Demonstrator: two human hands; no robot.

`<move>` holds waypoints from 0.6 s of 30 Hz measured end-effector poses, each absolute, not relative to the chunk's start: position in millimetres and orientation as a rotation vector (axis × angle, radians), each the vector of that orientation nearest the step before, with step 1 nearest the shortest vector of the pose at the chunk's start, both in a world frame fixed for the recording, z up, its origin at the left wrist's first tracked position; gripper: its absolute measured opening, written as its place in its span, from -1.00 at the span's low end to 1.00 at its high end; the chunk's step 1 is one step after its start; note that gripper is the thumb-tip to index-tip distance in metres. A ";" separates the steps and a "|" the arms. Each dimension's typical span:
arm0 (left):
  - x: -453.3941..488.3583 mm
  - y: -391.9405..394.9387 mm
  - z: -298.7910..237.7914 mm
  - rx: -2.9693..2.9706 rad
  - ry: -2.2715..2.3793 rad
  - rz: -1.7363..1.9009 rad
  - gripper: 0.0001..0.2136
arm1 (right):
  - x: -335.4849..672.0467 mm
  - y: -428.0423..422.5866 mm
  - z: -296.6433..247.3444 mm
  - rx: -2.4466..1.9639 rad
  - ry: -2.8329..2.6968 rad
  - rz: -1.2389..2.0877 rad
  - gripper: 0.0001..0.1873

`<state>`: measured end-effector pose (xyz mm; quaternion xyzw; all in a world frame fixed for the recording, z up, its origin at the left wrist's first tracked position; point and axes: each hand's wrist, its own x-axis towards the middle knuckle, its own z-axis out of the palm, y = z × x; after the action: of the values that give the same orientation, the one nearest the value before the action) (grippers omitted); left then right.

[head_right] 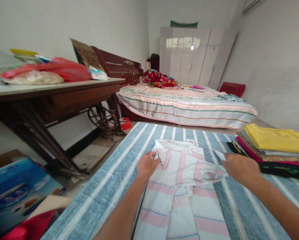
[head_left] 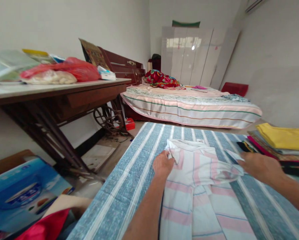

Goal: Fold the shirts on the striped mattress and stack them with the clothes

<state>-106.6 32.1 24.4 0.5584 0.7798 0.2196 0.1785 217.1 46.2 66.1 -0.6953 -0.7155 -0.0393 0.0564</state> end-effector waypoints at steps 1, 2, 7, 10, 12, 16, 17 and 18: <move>-106.4 32.1 24.9 1.574 2.208 0.628 -0.70 | 192.1 48.5 67.9 -2.013 -2.267 0.002 -0.81; -106.2 32.0 25.4 1.567 2.210 0.635 -0.70 | 164.6 52.8 70.1 -1.895 -2.330 0.078 -0.81; -106.5 31.3 24.4 1.547 2.202 0.669 -0.72 | 38.1 97.0 77.5 -1.492 -2.376 0.484 -0.78; -107.1 31.4 22.0 1.512 2.202 0.704 -0.73 | 0.4 126.3 74.5 -1.482 -2.328 0.739 -0.85; -107.6 32.1 20.4 1.493 2.193 0.739 -0.75 | -8.2 140.5 70.0 -1.500 -2.251 0.938 -0.82; -109.5 36.4 17.8 1.408 2.133 0.825 -0.79 | -4.7 156.3 58.5 -1.422 -1.969 1.331 -0.81; -110.0 37.8 17.3 1.383 2.122 0.835 -0.79 | -2.5 158.7 55.4 -1.370 -1.885 1.414 -0.82; -110.4 39.1 16.9 1.367 2.109 0.846 -0.79 | -0.6 160.6 52.2 -1.308 -1.796 1.492 -0.83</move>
<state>-110.4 39.1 16.9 0.5001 0.7715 0.3097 0.2425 -0.6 160.6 52.2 -0.4756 -0.6529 0.5425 0.2305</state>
